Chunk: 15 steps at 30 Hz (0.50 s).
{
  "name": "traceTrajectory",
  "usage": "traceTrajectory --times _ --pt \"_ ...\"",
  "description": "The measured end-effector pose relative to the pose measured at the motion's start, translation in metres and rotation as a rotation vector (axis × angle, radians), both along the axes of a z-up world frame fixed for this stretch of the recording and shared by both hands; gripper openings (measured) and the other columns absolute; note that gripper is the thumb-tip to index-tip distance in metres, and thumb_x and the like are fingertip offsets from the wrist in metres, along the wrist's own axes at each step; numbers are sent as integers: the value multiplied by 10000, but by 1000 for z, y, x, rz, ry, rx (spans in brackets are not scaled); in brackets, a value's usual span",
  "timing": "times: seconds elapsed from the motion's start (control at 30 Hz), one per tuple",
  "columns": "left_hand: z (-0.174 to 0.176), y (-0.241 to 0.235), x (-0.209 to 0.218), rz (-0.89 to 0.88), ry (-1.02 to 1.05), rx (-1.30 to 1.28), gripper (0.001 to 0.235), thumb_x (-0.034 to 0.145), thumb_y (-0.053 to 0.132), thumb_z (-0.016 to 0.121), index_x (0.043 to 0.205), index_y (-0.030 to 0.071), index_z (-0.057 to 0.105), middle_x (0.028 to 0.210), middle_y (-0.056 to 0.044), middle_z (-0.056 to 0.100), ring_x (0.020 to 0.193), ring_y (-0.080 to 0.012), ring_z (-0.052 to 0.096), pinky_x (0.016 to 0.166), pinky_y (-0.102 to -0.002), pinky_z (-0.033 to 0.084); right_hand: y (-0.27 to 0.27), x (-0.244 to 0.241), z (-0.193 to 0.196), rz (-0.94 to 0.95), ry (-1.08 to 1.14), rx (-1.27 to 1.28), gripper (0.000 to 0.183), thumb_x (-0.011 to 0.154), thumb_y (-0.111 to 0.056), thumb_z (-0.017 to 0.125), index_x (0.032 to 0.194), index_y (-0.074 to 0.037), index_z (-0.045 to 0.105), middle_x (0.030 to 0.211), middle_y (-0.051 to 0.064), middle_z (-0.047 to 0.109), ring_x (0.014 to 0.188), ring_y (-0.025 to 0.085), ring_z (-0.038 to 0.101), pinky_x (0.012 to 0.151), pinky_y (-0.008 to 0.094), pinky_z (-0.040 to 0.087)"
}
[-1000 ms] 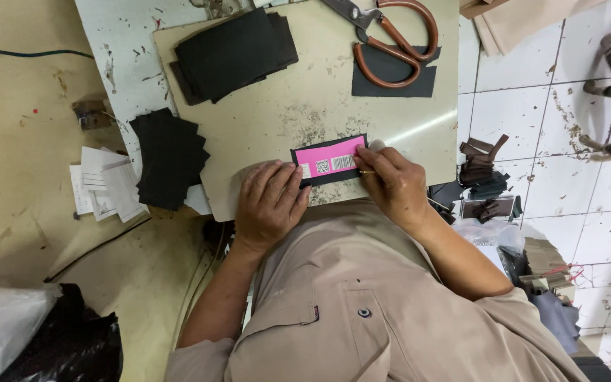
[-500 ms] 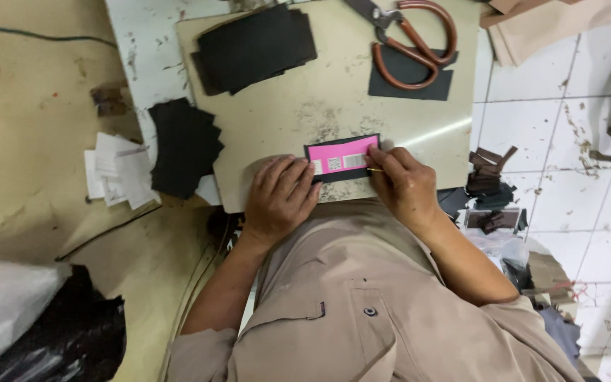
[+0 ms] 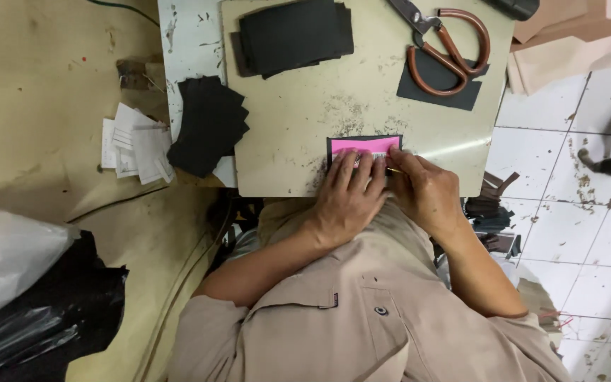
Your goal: Trimming leather pieces using scissors and a template
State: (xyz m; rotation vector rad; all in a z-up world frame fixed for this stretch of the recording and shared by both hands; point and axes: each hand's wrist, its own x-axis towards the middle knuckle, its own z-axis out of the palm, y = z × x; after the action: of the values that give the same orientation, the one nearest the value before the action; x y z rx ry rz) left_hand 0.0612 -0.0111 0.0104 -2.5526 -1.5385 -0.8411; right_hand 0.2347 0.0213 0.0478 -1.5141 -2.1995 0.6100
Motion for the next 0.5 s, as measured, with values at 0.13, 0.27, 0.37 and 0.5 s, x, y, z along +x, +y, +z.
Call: traceTrajectory --times 0.13,0.27,0.37,0.5 --pt "10 0 2 13 72 -19 493 928 370 683 1265 14 636 1228 -251 595 1181 -461 603 1087 -591 495 12 5 10 35 34 -69 235 928 -98 704 1161 -116 724 892 158 731 810 429 721 656 552 566" --pt "16 -1 2 24 153 -64 464 953 378 655 1286 57 617 1235 -240 582 1204 -454 587 1115 -598 468 37 9 39 104 250 -87 240 1122 -140 481 1175 -50 698 993 182 568 977 489 637 785 507 527" --pt "18 1 3 26 151 -58 484 938 359 676 1312 61 599 1229 -241 571 1184 -460 586 1110 -616 471 48 -11 33 200 494 -19 206 1104 -59 474 1079 -1 670 984 181 589 996 471 651 863 497 536" --pt "10 0 6 30 142 -13 382 968 333 617 1240 65 606 1173 -229 573 1133 -449 603 1072 -618 492 55 -40 31 323 683 24 130 1035 85 579 921 87 642 953 220 708 938 479 713 812 529 571"
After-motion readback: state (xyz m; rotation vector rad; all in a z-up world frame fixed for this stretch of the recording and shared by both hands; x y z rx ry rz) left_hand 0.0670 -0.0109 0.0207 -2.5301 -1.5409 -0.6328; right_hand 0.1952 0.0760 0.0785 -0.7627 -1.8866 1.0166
